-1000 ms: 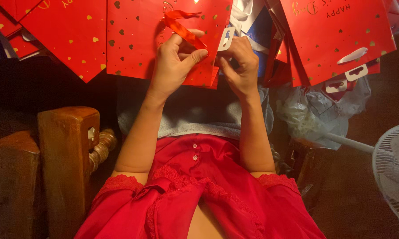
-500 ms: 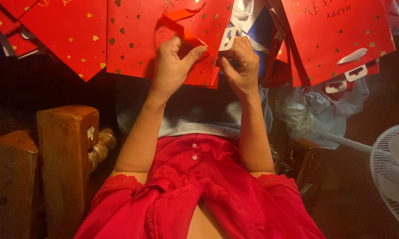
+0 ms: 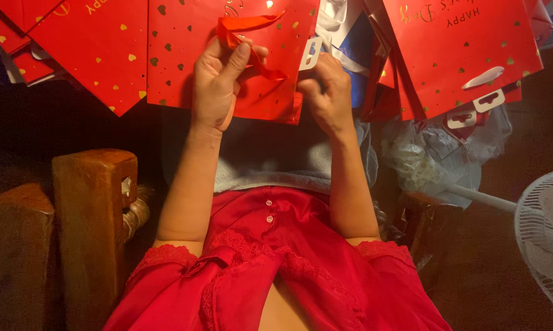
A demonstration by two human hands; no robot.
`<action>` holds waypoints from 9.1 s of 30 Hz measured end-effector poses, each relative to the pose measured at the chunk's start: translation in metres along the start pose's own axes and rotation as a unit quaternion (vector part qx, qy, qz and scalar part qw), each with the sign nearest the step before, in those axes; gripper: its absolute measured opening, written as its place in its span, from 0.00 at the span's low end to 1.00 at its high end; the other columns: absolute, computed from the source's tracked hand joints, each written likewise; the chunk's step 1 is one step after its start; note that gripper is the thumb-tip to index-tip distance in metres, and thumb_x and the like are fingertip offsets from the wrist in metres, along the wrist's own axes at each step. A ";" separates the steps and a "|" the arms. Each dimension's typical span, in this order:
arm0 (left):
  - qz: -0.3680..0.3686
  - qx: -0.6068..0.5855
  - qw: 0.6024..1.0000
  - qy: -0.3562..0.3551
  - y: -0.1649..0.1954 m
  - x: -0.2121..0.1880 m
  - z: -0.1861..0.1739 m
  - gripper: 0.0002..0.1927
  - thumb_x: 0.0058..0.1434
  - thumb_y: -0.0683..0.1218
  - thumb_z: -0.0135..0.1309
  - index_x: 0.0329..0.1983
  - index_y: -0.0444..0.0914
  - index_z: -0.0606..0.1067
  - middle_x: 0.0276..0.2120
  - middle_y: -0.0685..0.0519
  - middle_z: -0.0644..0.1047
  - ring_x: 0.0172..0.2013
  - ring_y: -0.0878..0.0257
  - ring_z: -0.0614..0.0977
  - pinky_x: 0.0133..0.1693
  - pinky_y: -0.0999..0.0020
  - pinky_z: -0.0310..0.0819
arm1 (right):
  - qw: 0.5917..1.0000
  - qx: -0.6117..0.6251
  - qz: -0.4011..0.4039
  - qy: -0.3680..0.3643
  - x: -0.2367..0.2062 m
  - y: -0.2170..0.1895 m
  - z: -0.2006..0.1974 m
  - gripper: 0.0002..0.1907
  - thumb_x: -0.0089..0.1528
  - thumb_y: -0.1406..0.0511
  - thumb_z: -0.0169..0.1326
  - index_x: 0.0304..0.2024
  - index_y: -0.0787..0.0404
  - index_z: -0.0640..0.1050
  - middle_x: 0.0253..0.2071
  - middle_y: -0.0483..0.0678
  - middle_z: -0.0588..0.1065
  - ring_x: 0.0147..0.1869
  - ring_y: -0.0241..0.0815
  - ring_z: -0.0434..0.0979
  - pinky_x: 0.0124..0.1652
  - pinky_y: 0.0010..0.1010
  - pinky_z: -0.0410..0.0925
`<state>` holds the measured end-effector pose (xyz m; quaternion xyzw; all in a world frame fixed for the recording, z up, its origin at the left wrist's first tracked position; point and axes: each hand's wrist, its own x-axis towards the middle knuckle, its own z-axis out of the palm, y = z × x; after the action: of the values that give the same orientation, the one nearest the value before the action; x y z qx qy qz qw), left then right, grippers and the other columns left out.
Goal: The person ties red ribbons onto the handles of red Valentine's Day gift bags. They thread the ribbon through the handle, tie a knot, and form a bow, repeating this process for multiple bags.
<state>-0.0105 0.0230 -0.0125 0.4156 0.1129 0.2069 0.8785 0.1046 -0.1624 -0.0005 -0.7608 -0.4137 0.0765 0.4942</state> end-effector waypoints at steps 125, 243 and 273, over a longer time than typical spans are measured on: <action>-0.096 0.279 0.946 -0.135 0.003 0.036 0.003 0.21 0.75 0.57 0.49 0.34 0.36 0.76 0.28 0.60 0.76 0.30 0.75 0.74 0.33 0.77 0.69 | 0.939 0.308 0.124 0.094 0.017 0.018 0.004 0.12 0.73 0.67 0.52 0.57 0.65 0.73 0.46 0.45 0.80 0.43 0.29 0.77 0.38 0.20 0.68; -0.195 -0.251 0.945 -0.080 0.001 0.022 -0.023 0.22 0.80 0.51 0.47 0.72 0.38 0.65 0.48 0.44 0.77 0.45 0.60 0.80 0.57 0.62 0.77 | 0.955 0.225 0.103 0.162 0.017 0.021 0.023 0.03 0.76 0.69 0.48 0.49 0.63 0.73 0.42 0.42 0.75 0.46 0.29 0.75 0.50 0.24 0.69; 0.030 0.221 0.972 -0.068 -0.017 0.009 0.013 0.28 0.75 0.39 0.62 0.72 0.39 0.62 0.61 0.48 0.68 0.59 0.62 0.73 0.60 0.67 0.77 | 0.937 0.285 0.098 0.178 0.011 0.026 0.014 0.10 0.75 0.62 0.49 0.47 0.63 0.67 0.45 0.58 0.83 0.36 0.32 0.77 0.40 0.25 0.71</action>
<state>0.0073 0.0084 -0.0175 0.6157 0.0828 0.1744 0.7640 0.1188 -0.1497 -0.0255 -0.6256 -0.2035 0.1029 0.7460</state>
